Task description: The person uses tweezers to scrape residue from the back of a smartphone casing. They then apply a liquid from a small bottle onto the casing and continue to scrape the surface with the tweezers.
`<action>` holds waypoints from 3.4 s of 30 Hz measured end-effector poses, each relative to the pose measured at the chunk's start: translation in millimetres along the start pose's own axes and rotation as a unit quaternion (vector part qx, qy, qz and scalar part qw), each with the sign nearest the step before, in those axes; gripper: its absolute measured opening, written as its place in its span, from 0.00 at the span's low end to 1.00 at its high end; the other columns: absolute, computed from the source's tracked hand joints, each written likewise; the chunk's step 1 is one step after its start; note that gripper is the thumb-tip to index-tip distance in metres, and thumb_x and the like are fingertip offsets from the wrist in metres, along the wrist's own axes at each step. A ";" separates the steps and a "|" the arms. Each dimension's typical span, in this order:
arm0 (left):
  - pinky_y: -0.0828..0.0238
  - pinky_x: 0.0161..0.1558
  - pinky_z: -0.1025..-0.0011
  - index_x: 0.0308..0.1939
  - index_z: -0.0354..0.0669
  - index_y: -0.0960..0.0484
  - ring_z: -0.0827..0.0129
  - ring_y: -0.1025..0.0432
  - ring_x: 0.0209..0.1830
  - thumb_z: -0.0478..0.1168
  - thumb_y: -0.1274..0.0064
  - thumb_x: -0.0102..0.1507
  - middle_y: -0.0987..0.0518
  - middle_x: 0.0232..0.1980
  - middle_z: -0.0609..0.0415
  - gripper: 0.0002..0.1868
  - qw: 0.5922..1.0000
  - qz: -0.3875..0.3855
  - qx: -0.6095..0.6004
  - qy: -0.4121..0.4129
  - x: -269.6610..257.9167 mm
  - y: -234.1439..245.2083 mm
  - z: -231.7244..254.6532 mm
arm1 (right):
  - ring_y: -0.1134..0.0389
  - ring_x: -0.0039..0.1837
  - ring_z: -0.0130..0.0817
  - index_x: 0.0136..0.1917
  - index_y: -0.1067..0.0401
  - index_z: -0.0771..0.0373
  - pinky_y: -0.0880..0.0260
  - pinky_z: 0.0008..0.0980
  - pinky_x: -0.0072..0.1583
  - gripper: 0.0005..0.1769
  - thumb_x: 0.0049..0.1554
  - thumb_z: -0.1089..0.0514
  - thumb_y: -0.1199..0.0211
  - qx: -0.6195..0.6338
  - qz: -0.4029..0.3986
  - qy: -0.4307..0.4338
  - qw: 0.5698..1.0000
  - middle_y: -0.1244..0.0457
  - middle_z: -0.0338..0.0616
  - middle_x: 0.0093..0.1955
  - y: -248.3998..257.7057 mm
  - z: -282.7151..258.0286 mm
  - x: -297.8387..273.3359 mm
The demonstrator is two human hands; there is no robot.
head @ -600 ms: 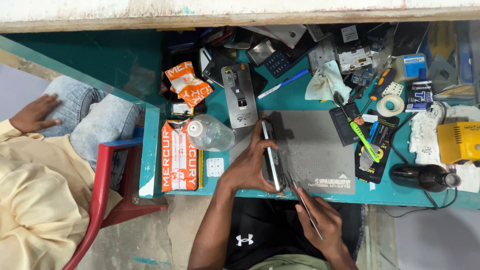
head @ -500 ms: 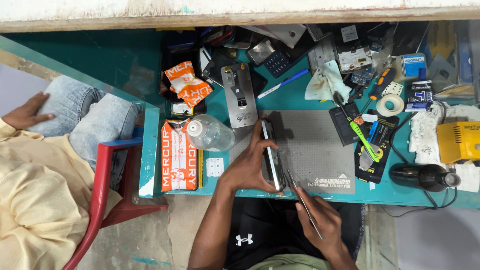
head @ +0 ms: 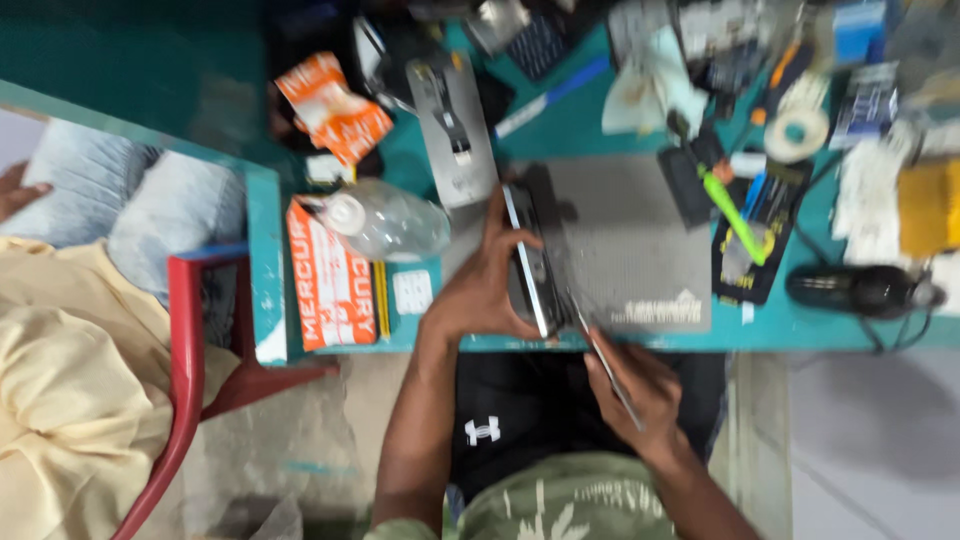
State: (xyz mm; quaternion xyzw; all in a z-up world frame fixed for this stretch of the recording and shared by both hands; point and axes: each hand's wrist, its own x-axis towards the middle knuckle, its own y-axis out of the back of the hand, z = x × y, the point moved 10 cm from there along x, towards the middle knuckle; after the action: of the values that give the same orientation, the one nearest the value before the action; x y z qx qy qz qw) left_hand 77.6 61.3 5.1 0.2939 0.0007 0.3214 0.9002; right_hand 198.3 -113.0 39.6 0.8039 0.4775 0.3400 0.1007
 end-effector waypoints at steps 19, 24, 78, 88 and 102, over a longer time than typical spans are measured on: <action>0.51 0.80 0.49 0.70 0.53 0.50 0.37 0.60 0.84 0.57 0.15 0.37 0.65 0.84 0.30 0.69 1.000 -0.025 -0.008 0.001 4.8 -0.3 6.8 | 0.25 0.48 0.41 0.58 0.26 0.76 0.23 0.35 0.49 0.16 0.56 0.71 0.34 0.092 0.005 0.039 0.995 0.29 0.57 0.52 5.6 18.8 -8.0; 0.55 0.81 0.49 0.69 0.54 0.50 0.40 0.60 0.84 0.59 0.16 0.37 0.62 0.84 0.32 0.69 1.000 -0.021 0.020 0.001 4.9 -4.7 4.5 | 0.25 0.50 0.42 0.60 0.27 0.76 0.23 0.37 0.51 0.19 0.54 0.70 0.33 0.105 -0.038 0.015 0.994 0.29 0.56 0.54 1.9 27.1 -10.8; 0.29 0.64 0.59 0.71 0.51 0.57 0.57 0.30 0.61 0.51 0.14 0.39 0.38 0.65 0.41 0.72 0.991 -0.075 0.013 0.110 -10.8 -18.8 -12.9 | 0.26 0.52 0.42 0.67 0.35 0.82 0.24 0.35 0.52 0.25 0.59 0.69 0.32 0.061 -0.025 0.032 0.997 0.32 0.59 0.60 3.4 17.9 -21.5; 0.32 0.66 0.59 0.71 0.51 0.57 0.58 0.34 0.65 0.52 0.14 0.38 0.42 0.70 0.41 0.73 0.992 -0.073 0.018 0.099 -9.4 -17.7 -11.5 | 0.25 0.57 0.44 0.61 0.25 0.68 0.22 0.35 0.57 0.21 0.55 0.73 0.30 0.099 -0.034 -0.049 0.993 0.31 0.53 0.62 15.2 31.6 -23.3; 0.23 0.58 0.62 0.72 0.50 0.59 0.60 0.23 0.54 0.48 0.14 0.42 0.30 0.62 0.44 0.72 0.988 -0.099 -0.001 0.118 -10.0 -22.5 -10.9 | 0.24 0.59 0.43 0.67 0.32 0.76 0.22 0.32 0.54 0.21 0.61 0.71 0.37 0.337 -0.023 -0.277 0.900 0.31 0.60 0.61 0.3 78.6 -41.9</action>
State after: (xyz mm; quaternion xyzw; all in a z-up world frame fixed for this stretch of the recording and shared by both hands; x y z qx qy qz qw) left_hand 80.6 47.3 -17.7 0.2511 0.1355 0.2629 0.9217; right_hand 235.9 -135.3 -38.0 0.8402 0.5349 -0.0799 -0.0402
